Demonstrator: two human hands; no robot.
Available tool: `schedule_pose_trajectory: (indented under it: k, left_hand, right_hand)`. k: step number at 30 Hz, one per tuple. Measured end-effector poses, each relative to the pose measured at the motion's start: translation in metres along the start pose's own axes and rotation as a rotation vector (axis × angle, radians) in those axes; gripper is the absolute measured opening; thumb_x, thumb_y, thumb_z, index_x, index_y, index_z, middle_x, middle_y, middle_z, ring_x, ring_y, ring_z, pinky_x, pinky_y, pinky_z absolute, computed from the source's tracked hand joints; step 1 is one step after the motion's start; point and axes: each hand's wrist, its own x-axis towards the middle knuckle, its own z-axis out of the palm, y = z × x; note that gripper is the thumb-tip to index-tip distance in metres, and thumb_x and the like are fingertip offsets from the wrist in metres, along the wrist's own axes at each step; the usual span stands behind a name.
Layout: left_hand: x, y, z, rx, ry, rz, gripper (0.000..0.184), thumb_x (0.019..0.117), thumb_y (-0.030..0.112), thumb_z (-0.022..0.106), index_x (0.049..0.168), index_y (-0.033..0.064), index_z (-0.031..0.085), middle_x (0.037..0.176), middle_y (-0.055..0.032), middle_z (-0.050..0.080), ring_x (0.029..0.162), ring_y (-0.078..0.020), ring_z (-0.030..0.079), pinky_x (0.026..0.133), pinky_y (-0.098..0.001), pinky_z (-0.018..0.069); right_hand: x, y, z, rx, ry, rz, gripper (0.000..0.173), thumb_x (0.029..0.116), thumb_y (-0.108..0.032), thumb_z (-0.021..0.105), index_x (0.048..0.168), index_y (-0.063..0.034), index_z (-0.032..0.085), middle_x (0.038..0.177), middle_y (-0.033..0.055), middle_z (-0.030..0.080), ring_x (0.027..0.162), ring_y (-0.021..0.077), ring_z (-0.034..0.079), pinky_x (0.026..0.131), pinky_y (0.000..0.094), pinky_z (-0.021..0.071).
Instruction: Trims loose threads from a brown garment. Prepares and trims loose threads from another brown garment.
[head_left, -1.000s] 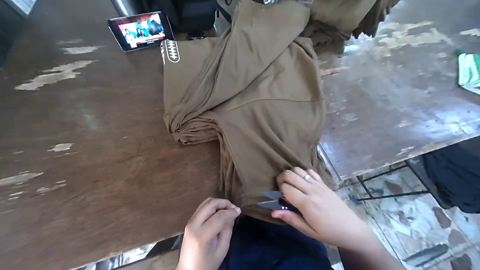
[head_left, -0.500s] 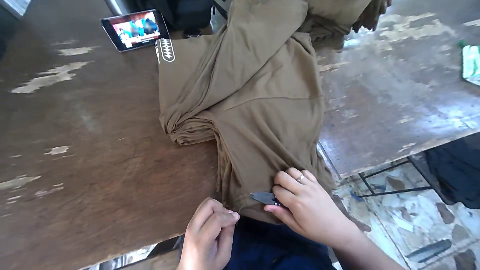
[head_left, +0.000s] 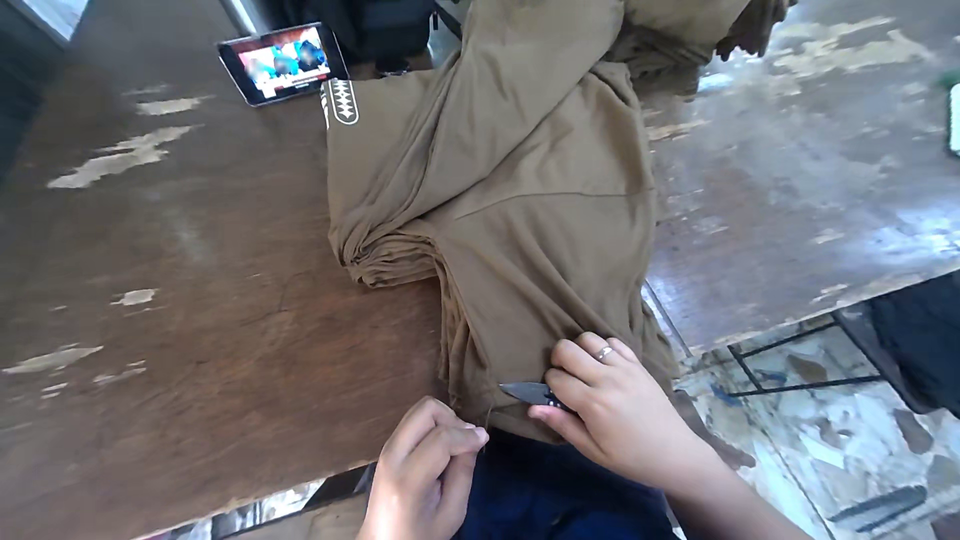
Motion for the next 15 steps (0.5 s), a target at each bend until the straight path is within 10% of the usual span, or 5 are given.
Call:
schedule_pose_trajectory:
  k: [9, 12, 15]
  left_hand:
    - [0.01, 0.01, -0.035, -0.173, -0.568, -0.008, 0.025, 0.1044, 0.027, 0.057, 0.093, 0.0114, 0.071, 0.086, -0.0027, 0.065, 0.087, -0.0115, 0.062, 0.082, -0.0254, 0.0499]
    - [0.01, 0.011, -0.039, -0.143, -0.456, -0.054, 0.045, 0.0999, 0.054, 0.058, 0.102, 0.0122, 0.075, 0.098, -0.0031, 0.069, 0.099, -0.0111, 0.064, 0.088, -0.0275, 0.0516]
    - [0.011, 0.006, -0.02, 0.064, -0.102, -0.12, 0.03, 0.1033, 0.035, 0.061, 0.116, 0.0094, 0.07, 0.112, -0.004, 0.07, 0.105, -0.0053, 0.067, 0.089, -0.0207, 0.0573]
  right_hand:
    - [-0.004, 0.014, -0.006, 0.216, -0.029, 0.002, 0.056, 0.1083, -0.053, 0.034, 0.079, -0.0123, 0.057, 0.085, 0.007, 0.057, 0.085, 0.0261, 0.056, 0.072, 0.0401, 0.0437]
    - [-0.005, 0.014, -0.007, 0.208, -0.044, -0.003, 0.055, 0.1081, -0.054, 0.034, 0.078, -0.0127, 0.057, 0.085, 0.0066, 0.055, 0.085, 0.026, 0.055, 0.072, 0.0401, 0.0424]
    - [-0.003, 0.008, -0.005, 0.113, -0.051, 0.013, 0.054, 0.1073, -0.053, 0.036, 0.078, -0.0132, 0.058, 0.085, 0.0059, 0.056, 0.084, 0.0263, 0.055, 0.069, 0.0402, 0.0423]
